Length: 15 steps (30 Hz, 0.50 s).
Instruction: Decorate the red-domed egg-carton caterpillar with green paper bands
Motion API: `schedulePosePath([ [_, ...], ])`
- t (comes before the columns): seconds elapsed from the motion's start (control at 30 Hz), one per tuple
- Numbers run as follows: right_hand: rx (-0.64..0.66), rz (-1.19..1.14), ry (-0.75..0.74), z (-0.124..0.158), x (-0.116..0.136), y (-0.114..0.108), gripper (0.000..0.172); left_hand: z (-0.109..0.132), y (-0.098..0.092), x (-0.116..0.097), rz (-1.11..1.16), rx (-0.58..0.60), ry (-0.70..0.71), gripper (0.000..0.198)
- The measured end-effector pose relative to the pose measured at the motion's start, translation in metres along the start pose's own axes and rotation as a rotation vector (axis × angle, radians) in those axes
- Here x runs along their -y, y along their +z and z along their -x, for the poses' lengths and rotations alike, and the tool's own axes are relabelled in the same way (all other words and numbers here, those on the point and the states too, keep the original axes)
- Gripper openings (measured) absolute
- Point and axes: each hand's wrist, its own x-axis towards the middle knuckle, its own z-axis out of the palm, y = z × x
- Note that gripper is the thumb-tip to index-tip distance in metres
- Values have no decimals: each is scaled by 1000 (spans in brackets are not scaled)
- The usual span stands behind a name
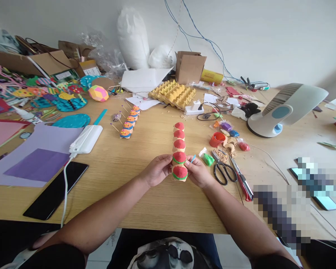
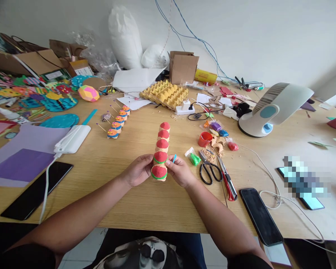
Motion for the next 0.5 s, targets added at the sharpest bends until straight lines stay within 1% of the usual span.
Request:
schedulePosePath([
  [0.1,3,0,0,0,1,-1,33,-1,0,1,-29,22,11,34],
  [0.27,4,-17,3,0,0,1,34,-2,2,3,-30,-46,57,33],
  [0.33,6,-23,5,0,-1,2,35,-2,1,3,-24,-55,63,32],
  [0.5,2,-18,-10,-1,0,1,33,-2,-2,2,-20,15,46,31],
])
